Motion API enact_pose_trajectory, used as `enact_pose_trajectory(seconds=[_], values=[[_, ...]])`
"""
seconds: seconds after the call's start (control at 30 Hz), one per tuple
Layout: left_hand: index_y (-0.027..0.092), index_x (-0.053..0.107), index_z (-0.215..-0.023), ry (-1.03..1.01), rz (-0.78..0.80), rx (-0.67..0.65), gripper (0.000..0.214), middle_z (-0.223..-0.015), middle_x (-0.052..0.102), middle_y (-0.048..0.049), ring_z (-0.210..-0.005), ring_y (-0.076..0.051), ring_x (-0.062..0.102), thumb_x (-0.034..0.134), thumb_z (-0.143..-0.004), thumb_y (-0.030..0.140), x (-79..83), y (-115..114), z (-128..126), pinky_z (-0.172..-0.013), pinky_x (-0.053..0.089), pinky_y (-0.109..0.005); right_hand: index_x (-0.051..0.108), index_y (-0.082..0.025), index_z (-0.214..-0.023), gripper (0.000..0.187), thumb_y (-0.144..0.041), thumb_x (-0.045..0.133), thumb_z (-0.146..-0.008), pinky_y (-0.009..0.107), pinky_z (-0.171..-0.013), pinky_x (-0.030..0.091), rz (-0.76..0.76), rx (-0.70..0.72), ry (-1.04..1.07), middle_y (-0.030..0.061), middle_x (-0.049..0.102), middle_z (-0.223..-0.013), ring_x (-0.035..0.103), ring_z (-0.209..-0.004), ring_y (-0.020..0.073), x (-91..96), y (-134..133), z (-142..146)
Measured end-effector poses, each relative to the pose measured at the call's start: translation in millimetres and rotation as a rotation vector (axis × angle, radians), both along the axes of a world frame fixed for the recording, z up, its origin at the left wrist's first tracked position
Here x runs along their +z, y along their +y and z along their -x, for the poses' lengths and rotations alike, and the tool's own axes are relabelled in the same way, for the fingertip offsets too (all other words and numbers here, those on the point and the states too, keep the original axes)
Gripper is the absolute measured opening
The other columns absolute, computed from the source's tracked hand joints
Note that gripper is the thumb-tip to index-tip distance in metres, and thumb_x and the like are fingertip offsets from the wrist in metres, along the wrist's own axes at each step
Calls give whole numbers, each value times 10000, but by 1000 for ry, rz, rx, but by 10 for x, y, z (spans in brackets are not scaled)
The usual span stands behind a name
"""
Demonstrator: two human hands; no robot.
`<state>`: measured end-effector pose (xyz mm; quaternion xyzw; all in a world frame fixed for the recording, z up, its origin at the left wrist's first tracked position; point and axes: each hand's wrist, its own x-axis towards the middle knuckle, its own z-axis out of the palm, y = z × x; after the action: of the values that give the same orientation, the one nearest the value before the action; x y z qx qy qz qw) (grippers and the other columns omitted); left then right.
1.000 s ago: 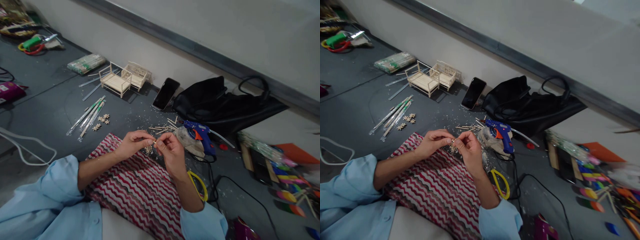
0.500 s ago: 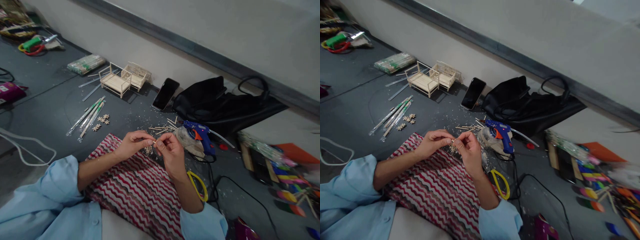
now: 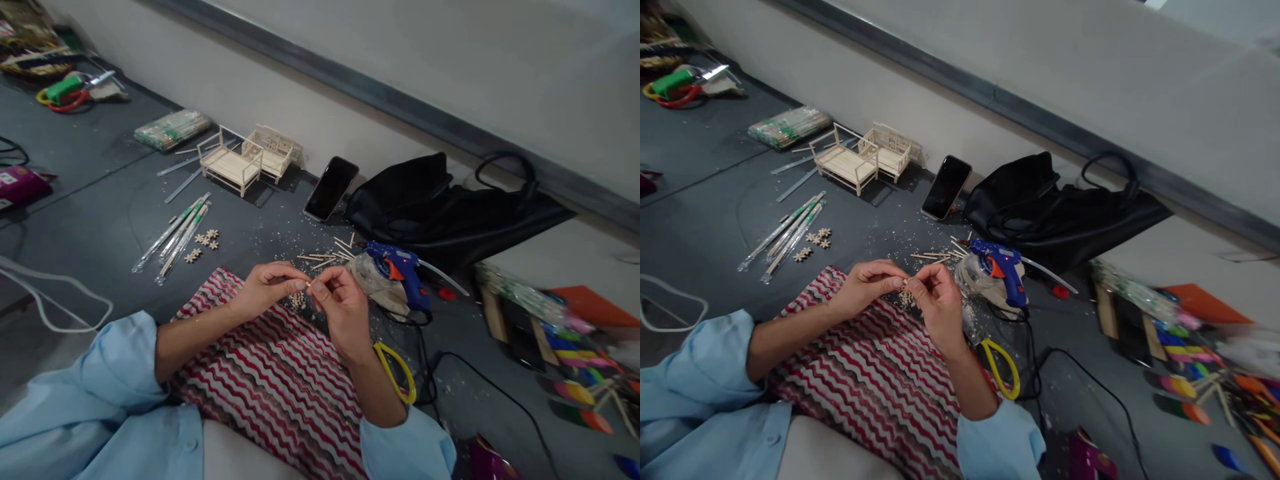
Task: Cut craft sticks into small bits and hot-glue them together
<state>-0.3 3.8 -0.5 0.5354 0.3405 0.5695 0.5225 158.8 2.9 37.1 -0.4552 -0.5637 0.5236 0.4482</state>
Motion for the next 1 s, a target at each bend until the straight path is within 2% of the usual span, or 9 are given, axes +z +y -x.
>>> enact_pose_trajectory(seconds=[0.6, 0.7, 0.87, 1.0], values=[[177, 773, -833, -26, 91, 4, 223, -777, 715, -52, -731, -140, 621, 728, -782, 388, 22, -8, -13, -711, 490, -257, 558, -223, -818, 218, -374, 714, -804, 240, -508, 365, -16, -41, -65, -33, 589, -697, 461, -553, 96, 25, -8, 10], [175, 773, -825, -109, 174, 4, 214, -783, 719, -46, -726, -131, 608, 762, -748, 374, -15, -5, -33, -695, 486, -250, 579, -223, -869, 227, -415, 691, -821, 237, -500, 368, -8, -36, -48, -20, 624, -729, 471, -549, 94, 38, -11, 19], [171, 769, -809, -369, 388, 10, 249, -712, 688, -16, -648, -92, 562, 828, -663, 363, -90, 41, -76, -644, 461, -224, 597, -232, -924, 242, -441, 676, -829, 230, -487, 373, -3, -57, -15, -13, 630, -783, 475, -560, 95, 52, -5, 17], [158, 766, -796, -553, 505, -50, 262, -719, 675, -18, -623, -72, 554, 860, -619, 326, -92, 87, -81, -640, 459, -207, 620, -232, -913, 199, -369, 713, -802, 252, -586, 453, -78, -82, -109, -1, 637, -826, 549, -660, 121, 43, 10, -4]])
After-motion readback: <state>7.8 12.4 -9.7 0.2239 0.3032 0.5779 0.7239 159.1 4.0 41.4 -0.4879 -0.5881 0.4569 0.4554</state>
